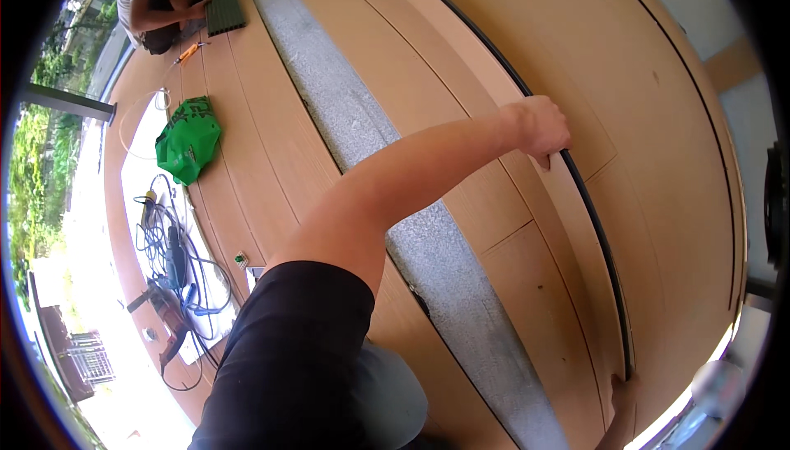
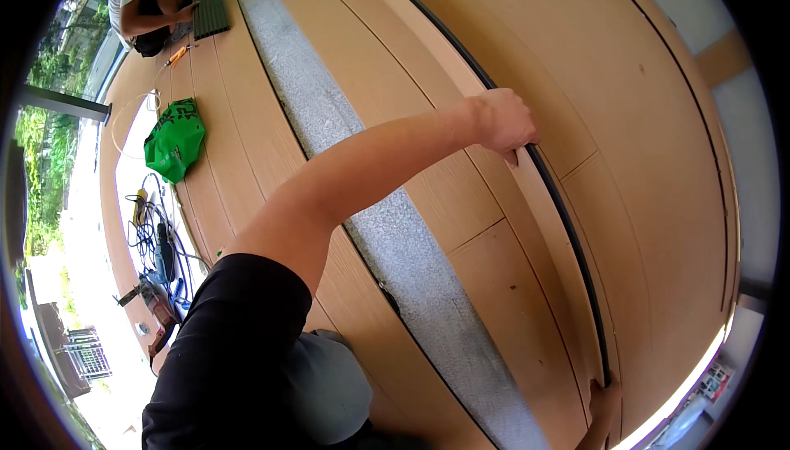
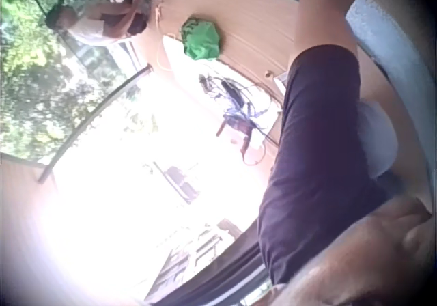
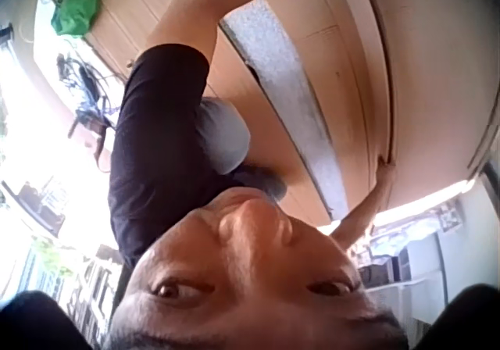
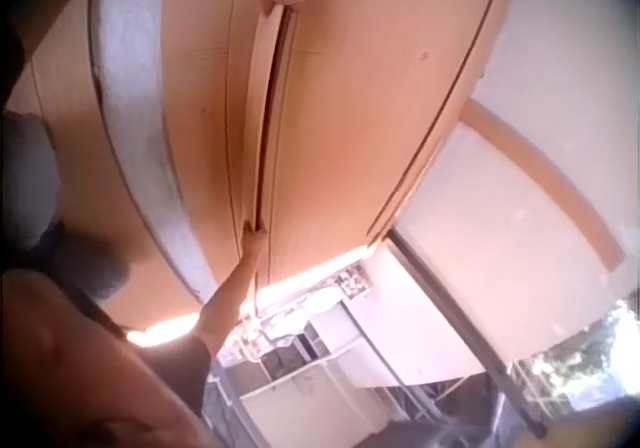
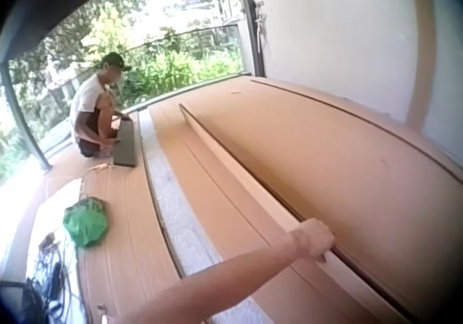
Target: The person fits decking boards into position, hammers clips along the edge, and blows debris away using an air blow gun. The person then applies sealant onto a strip with a caulking gun and installs the strip and boards by hand.
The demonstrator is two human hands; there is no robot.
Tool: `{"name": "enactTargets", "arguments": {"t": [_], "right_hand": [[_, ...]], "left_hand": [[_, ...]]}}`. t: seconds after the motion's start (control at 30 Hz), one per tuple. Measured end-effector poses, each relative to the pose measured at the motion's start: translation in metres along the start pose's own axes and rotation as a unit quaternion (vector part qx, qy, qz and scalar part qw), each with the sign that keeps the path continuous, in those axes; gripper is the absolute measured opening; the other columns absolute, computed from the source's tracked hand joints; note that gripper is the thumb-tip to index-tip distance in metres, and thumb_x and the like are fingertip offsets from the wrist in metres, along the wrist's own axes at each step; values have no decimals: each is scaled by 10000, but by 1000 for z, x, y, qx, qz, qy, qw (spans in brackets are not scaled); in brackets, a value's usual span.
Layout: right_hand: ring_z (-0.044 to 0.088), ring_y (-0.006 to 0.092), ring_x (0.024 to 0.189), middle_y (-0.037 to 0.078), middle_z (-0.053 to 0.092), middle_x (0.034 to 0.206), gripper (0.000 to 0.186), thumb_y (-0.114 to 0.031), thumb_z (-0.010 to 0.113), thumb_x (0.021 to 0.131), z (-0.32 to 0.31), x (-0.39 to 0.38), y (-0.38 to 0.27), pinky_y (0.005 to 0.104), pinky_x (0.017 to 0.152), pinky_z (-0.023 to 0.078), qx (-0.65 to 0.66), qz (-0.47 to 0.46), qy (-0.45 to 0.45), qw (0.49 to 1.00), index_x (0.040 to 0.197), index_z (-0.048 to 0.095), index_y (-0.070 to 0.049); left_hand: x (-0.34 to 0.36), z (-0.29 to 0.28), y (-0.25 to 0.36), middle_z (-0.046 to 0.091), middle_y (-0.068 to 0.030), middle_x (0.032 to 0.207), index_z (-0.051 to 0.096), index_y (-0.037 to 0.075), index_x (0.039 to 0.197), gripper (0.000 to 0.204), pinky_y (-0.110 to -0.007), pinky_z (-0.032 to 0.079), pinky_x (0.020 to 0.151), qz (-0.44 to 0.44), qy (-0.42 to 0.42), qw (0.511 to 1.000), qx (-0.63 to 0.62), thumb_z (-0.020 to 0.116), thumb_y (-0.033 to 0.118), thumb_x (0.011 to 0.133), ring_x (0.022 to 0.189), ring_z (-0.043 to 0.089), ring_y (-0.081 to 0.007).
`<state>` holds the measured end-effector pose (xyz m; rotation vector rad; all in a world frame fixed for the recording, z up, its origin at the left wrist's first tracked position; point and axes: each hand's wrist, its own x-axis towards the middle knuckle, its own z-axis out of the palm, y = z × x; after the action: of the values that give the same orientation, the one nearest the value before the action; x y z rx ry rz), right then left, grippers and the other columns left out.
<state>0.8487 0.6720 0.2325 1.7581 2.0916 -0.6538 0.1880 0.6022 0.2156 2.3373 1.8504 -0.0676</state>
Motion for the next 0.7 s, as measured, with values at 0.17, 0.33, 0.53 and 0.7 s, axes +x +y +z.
{"name": "enactTargets", "arguments": {"t": [0.17,0.33,0.53,0.7], "right_hand": [[720,420,984,269,741,1027,373,-101,754,838,-7,-8,5,474,840,566,-22,-15,58,998,1188,706,21],[722,414,956,238,748,992,368,-126,787,813,-14,-65,-2,479,826,565,-79,-50,47,995,1158,729,-10],[689,290,1091,163,722,1229,576,-184,781,927,1,-294,69,365,913,552,-23,-87,61,994,1449,572,-61],[683,265,1070,151,721,1178,461,-161,711,969,36,-426,127,370,931,539,34,-7,1,999,1402,600,-47]], "left_hand": [[9,-7,-3,766,-82,968,736,173,1054,519,-468,586,789,10,7,1000,18,787,614,787,944,727,-348],[-28,16,0,758,-55,960,710,157,1009,523,-474,588,769,55,67,995,44,761,628,790,923,729,-333],[-192,-64,86,684,-13,815,611,134,864,360,-400,587,666,112,158,981,6,767,453,807,806,712,-272],[-275,-63,168,659,-24,768,598,127,858,338,-388,590,645,163,124,979,-17,766,418,819,754,711,-247]]}}
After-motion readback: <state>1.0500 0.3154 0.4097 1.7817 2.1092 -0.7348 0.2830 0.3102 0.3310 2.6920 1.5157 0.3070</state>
